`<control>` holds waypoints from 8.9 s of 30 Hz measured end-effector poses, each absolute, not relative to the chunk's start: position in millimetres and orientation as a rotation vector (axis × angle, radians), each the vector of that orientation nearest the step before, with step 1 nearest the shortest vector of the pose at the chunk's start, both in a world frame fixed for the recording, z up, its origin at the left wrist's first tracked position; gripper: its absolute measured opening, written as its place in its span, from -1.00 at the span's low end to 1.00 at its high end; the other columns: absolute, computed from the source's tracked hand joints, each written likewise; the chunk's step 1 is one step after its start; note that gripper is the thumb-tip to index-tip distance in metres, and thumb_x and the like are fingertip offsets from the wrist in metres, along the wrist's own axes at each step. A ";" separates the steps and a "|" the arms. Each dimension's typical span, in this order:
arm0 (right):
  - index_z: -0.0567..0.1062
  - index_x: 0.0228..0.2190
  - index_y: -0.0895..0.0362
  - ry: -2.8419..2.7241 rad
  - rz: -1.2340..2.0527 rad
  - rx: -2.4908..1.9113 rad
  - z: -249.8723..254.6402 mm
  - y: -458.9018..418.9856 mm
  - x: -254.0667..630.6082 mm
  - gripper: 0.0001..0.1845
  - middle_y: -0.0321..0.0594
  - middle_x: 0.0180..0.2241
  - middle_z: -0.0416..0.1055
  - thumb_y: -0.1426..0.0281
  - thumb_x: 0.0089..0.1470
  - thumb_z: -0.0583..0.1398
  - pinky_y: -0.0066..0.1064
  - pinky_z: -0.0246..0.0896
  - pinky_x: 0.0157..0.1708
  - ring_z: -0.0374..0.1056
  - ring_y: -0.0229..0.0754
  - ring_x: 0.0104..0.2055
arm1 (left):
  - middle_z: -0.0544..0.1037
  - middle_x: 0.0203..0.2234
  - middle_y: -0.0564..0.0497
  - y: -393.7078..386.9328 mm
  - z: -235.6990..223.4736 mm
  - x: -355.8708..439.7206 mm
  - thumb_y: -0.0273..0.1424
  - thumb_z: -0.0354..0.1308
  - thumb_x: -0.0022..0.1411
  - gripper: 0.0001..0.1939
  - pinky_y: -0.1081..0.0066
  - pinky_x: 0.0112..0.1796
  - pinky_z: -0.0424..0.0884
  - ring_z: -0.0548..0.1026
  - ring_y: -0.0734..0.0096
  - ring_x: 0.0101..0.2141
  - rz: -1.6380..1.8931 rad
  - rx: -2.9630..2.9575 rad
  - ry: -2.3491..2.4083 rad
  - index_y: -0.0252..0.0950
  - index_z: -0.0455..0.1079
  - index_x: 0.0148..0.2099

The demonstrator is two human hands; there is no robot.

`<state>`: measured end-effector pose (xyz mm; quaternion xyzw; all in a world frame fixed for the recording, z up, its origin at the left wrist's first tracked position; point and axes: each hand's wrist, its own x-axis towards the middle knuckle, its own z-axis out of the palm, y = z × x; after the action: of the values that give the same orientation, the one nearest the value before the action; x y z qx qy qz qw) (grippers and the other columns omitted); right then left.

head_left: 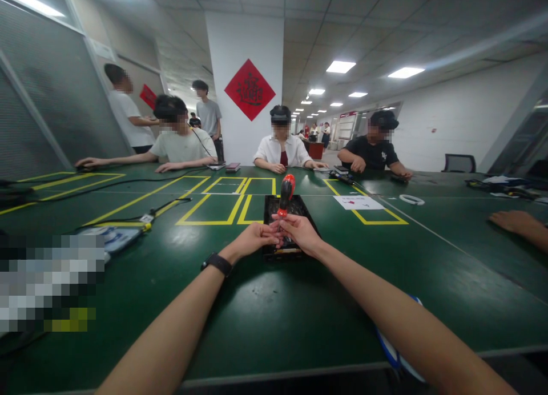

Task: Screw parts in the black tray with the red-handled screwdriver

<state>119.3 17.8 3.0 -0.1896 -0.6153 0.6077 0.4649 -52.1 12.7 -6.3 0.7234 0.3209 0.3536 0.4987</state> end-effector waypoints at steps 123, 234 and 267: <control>0.22 -0.53 0.14 -1.044 0.967 -0.727 11.3 66.8 169.9 -0.60 -0.38 -0.74 0.29 0.05 -0.09 0.12 -0.63 -0.09 -0.84 0.07 -0.46 -0.81 | 0.55 -0.36 -0.07 29.8 -13.8 -20.2 -0.40 0.21 -0.06 -0.75 0.38 -0.24 0.37 0.48 0.39 -0.34 1.232 1.970 1.040 -0.36 0.44 -0.26; 0.15 -0.14 0.05 -1.410 0.943 -0.598 5.8 23.9 163.0 -0.66 -0.43 -0.56 0.25 0.19 0.06 0.02 -0.59 0.00 -0.71 0.06 -0.44 -0.70 | 0.47 -0.53 0.00 3.8 0.7 -13.3 -0.10 -0.26 0.22 -0.43 0.49 -0.38 0.25 0.38 0.47 -0.48 1.027 2.217 1.035 -0.36 0.45 -0.41; 0.16 -0.13 0.05 -1.426 0.957 -0.573 6.6 22.4 162.5 -0.66 -0.44 -0.57 0.24 0.18 0.06 0.01 -0.59 -0.05 -0.72 0.03 -0.45 -0.71 | 0.49 -0.52 -0.02 4.0 -0.4 -12.6 -0.06 -0.28 0.20 -0.40 0.47 -0.36 0.26 0.38 0.46 -0.48 0.980 2.208 1.049 -0.35 0.46 -0.41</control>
<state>162.5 22.4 6.6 -0.2491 -0.6194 0.4156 0.6177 -12.6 4.0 -0.4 0.8116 0.3853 0.3603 0.2511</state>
